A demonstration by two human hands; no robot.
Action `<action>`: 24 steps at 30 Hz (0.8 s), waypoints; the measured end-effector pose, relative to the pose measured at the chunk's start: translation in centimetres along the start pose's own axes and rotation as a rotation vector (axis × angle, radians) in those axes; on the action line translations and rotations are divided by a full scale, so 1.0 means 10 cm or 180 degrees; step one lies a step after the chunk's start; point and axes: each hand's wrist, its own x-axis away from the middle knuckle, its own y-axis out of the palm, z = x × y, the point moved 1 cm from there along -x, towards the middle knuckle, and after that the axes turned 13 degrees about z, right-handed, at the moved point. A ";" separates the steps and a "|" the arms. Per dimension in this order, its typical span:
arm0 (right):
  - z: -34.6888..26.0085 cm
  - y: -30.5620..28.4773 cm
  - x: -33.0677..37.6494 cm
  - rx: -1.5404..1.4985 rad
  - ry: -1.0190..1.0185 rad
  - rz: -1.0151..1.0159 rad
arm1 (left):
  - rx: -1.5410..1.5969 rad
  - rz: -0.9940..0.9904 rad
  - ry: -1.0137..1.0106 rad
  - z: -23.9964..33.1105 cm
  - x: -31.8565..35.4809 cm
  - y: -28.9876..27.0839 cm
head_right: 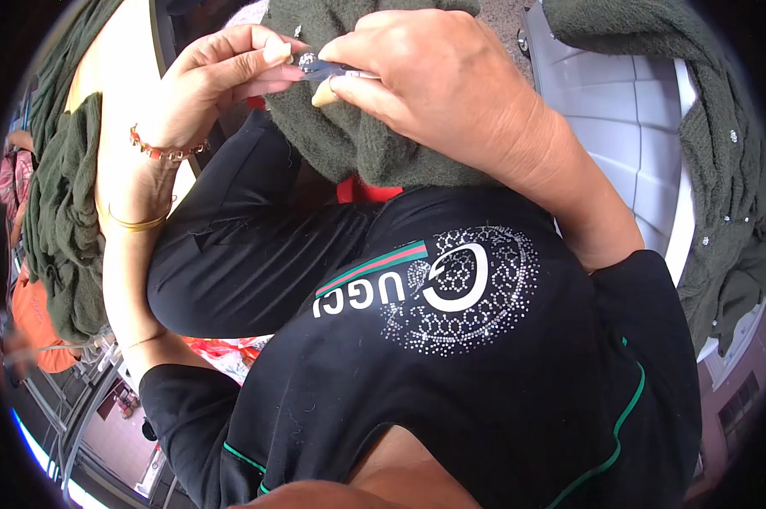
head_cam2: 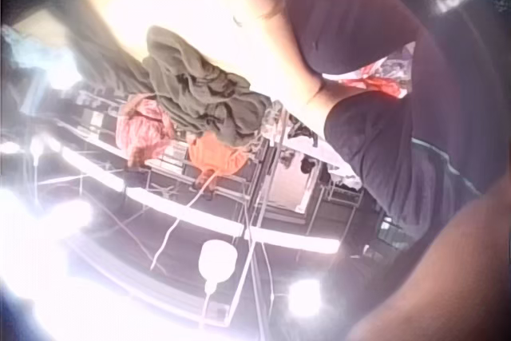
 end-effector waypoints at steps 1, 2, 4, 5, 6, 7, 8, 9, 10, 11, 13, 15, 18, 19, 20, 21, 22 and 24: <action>0.01 0.01 0.02 0.0036 0.0017 -0.0003 | 0.0140 0.0037 -0.0142 -0.04 -0.04 0.01; 0.02 0.01 0.04 0.0090 0.0131 0.0038 | 0.0152 0.0005 -0.0128 -0.08 -0.09 0.01; 0.03 0.02 0.06 0.0139 0.0241 0.0082 | 0.0410 -0.0078 -0.0306 -0.14 -0.15 0.00; 0.03 0.01 0.06 0.0184 0.0195 0.0131 | 0.0408 -0.0075 -0.0304 -0.14 -0.14 0.00; 0.03 0.01 0.07 0.0231 0.0150 0.0181 | 0.0470 -0.0044 -0.0345 -0.14 -0.13 0.00; 0.03 0.01 0.06 0.0226 0.0144 0.0181 | 0.0534 -0.0004 -0.0388 -0.14 -0.12 -0.01; 0.02 0.01 0.06 0.0288 0.0098 0.0190 | 0.0533 0.0002 -0.0388 -0.14 -0.12 -0.02; 0.02 0.02 0.06 0.0350 0.0051 0.0199 | 0.0577 -0.0001 -0.0415 -0.15 -0.11 -0.02; 0.02 0.01 0.07 0.0356 0.0046 0.0201 | 0.0622 -0.0010 -0.0435 -0.15 -0.11 -0.03; 0.03 0.01 0.09 0.0357 -0.0082 0.0224 | 0.0622 -0.0010 -0.0427 -0.15 -0.12 -0.02; 0.04 0.03 0.12 0.0371 -0.0208 0.0248 | 0.0668 0.0044 -0.0517 -0.15 -0.13 -0.01; 0.07 0.07 0.14 0.0383 -0.0191 0.0301 | 0.0703 -0.0011 -0.0518 -0.16 -0.17 -0.01; 0.00 0.08 0.09 0.0382 -0.0045 0.0318 | 0.0733 0.0050 -0.0581 -0.11 -0.07 -0.03; 0.01 0.07 0.09 0.0420 -0.0026 0.0317 | 0.0750 0.0004 -0.0598 -0.13 -0.12 -0.02; 0.02 0.06 0.10 0.0442 0.0083 0.0271 | 0.0758 -0.0035 -0.0589 -0.15 -0.15 -0.01; 0.04 0.06 0.11 0.0463 0.0193 0.0226 | 0.0741 -0.0078 -0.0581 -0.16 -0.18 0.00; 0.03 0.06 0.09 0.0428 0.0172 0.0229 | 0.0708 -0.0045 -0.0585 -0.14 -0.13 -0.01; 0.02 0.09 0.08 0.0283 0.0148 0.0266 | 0.0747 -0.0064 -0.0571 -0.11 -0.04 -0.03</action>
